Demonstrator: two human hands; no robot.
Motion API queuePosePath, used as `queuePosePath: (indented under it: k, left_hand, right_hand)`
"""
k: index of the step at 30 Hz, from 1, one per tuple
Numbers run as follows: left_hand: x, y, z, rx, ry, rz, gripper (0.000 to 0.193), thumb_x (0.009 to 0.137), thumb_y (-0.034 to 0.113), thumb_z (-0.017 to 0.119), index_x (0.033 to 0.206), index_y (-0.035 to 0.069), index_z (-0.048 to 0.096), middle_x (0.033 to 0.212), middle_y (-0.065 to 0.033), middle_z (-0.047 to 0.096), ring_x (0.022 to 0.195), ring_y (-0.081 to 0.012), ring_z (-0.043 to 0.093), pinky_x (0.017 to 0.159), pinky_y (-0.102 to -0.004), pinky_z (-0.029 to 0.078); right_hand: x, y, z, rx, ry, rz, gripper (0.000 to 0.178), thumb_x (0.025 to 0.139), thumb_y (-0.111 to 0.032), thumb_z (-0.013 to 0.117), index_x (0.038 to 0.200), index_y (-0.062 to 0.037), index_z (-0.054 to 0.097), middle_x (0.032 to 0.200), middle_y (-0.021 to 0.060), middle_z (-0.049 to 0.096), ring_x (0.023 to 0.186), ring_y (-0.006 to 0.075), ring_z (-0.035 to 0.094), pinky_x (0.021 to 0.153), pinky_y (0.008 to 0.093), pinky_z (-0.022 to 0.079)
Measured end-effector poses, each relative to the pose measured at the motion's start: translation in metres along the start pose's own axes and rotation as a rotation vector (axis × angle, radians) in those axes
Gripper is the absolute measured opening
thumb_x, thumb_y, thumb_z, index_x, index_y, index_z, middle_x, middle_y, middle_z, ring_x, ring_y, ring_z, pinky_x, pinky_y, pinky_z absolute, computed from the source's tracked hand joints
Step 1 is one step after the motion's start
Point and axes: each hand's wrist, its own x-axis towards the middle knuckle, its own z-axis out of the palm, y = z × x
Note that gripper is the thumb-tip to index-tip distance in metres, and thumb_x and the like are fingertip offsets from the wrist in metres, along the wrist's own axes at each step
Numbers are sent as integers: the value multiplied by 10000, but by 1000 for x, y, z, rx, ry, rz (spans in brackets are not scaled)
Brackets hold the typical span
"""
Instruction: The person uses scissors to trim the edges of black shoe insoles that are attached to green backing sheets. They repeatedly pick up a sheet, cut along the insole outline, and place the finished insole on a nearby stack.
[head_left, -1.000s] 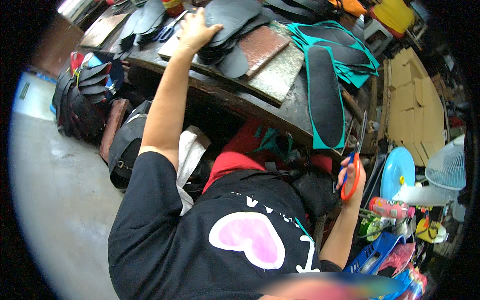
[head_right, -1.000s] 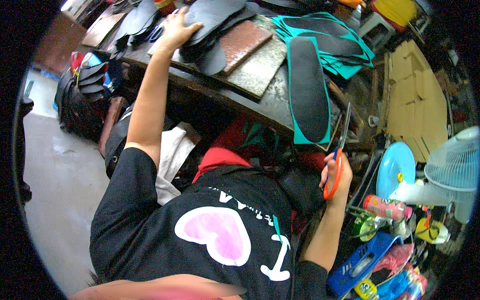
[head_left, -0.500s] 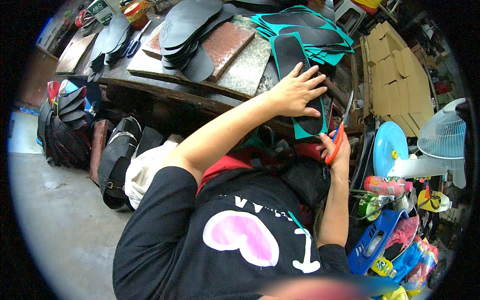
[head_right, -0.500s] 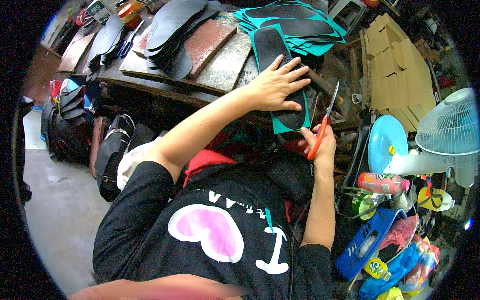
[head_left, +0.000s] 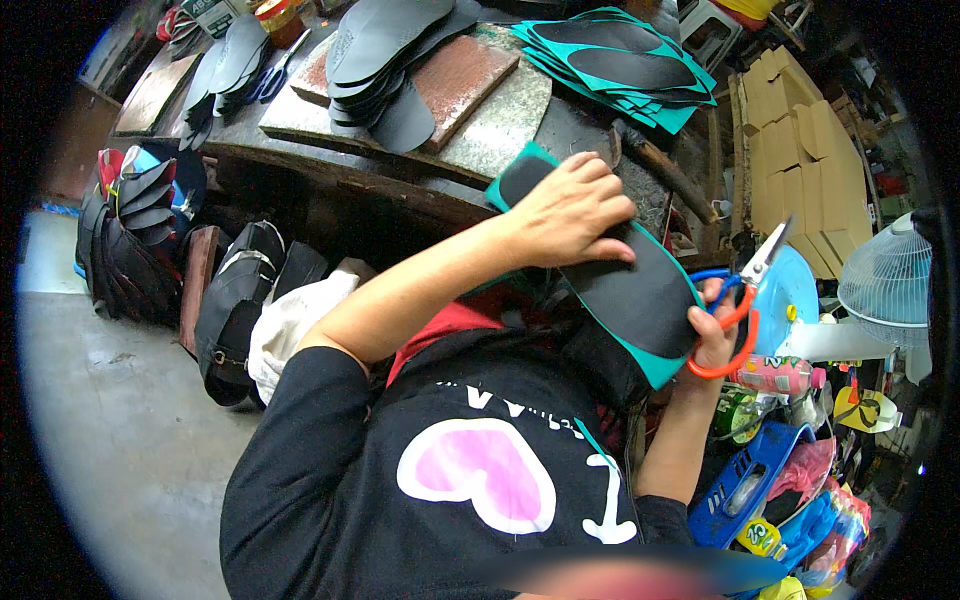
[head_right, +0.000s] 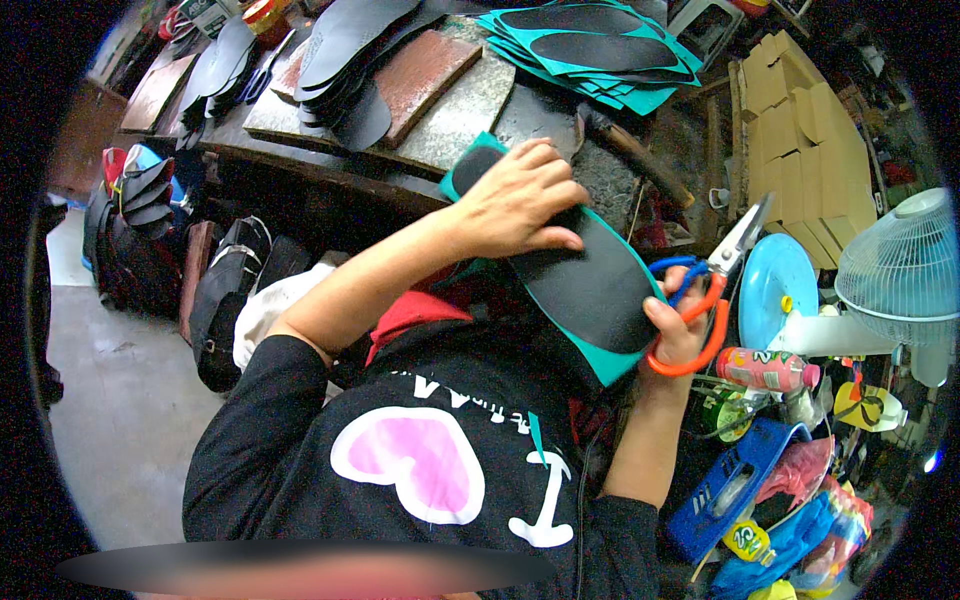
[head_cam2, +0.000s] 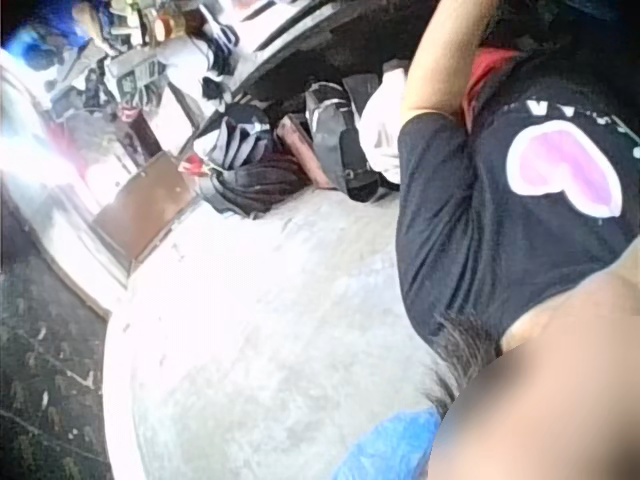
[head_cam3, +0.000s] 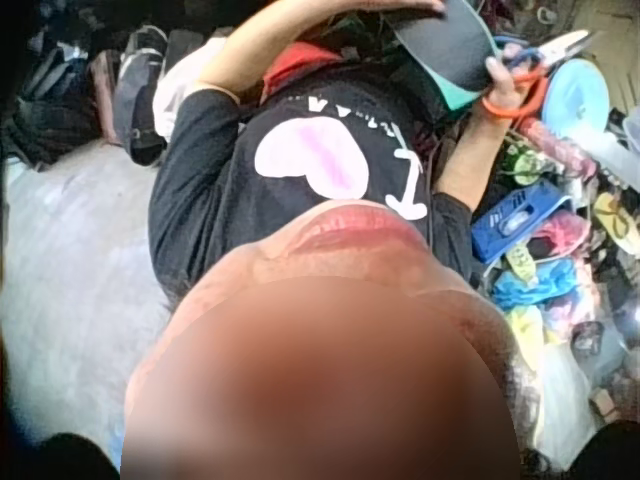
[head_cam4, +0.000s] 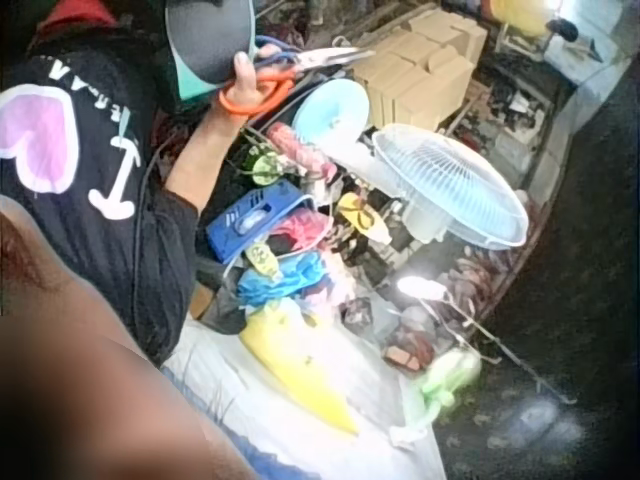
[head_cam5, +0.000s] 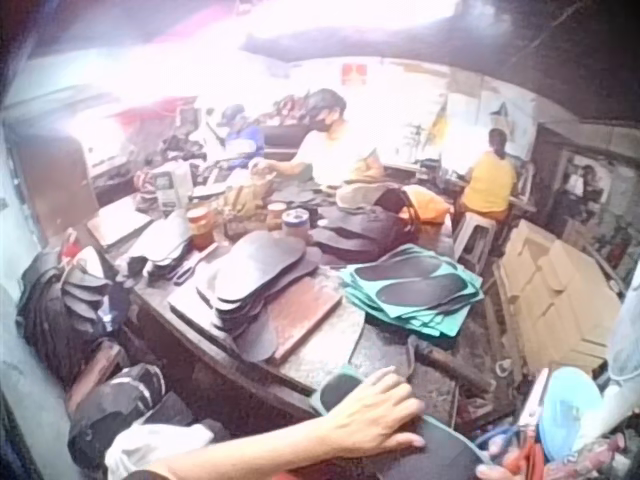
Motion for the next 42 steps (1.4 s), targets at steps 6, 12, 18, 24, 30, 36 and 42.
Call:
queuePosePath:
  k: [6, 12, 18, 24, 30, 36, 42]
  left_hand:
    - [-34, -8, -45, 32, 54, -256, 437, 787, 500, 644, 696, 89, 528, 559, -123, 535, 569, -339, 575, 499, -420, 443]
    - [-42, -9, -44, -821, 505, -880, 233, 905, 213, 622, 947, -5, 552, 820, -59, 604, 734, -94, 568, 636, -268, 489]
    - [-39, 3, -27, -999, 796, -736, 260, 936, 178, 579, 1059, 0, 435, 959, -54, 577, 879, -95, 551, 785, -252, 486]
    - [-31, 26, -30, -797, 791, -600, 512, 832, 107, 702, 1172, 17, 330, 1063, -95, 548, 942, -133, 595, 822, -261, 523]
    - [-29, 51, -27, -1064, 796, -766, 470, 892, 137, 620, 1187, 48, 265, 966, -107, 572, 653, -109, 634, 430, -191, 515]
    - [-30, 49, -28, -1057, 817, -768, 459, 907, 154, 598, 1191, 61, 249, 924, -102, 579, 562, -100, 620, 351, -189, 477]
    - [-31, 54, -19, -973, 781, -676, 460, 899, 117, 603, 1218, 52, 278, 979, -98, 577, 637, -91, 618, 408, -182, 475]
  right_hand:
    - [-8, -24, -19, 84, 23, -160, 285, 724, -87, 631, 947, -90, 453, 778, 59, 552, 659, 105, 507, 636, 226, 425]
    - [-14, 8, 11, -139, -218, -60, 481, 842, -450, 652, 1078, -58, 503, 677, 71, 585, 508, 91, 495, 434, 187, 374]
    - [-32, 47, 43, -308, -553, 335, 934, 716, -805, 457, 1155, 18, 495, 735, 33, 559, 663, 108, 532, 611, 240, 437]
    - [-28, 38, 59, -561, -681, 168, 1037, 750, -857, 240, 1240, 24, 483, 814, 37, 581, 754, 157, 555, 690, 283, 428]
    - [-27, 33, 73, -245, -614, 275, 1068, 685, -898, 284, 1176, 31, 474, 782, 46, 538, 706, 133, 540, 650, 248, 419]
    - [-29, 32, 63, -211, -575, 395, 918, 648, -866, 439, 966, -8, 509, 569, 2, 476, 448, 74, 460, 418, 199, 387]
    - [-30, 33, 72, -200, -523, 320, 941, 638, -883, 412, 978, -10, 497, 558, 1, 464, 427, 71, 437, 393, 205, 384]
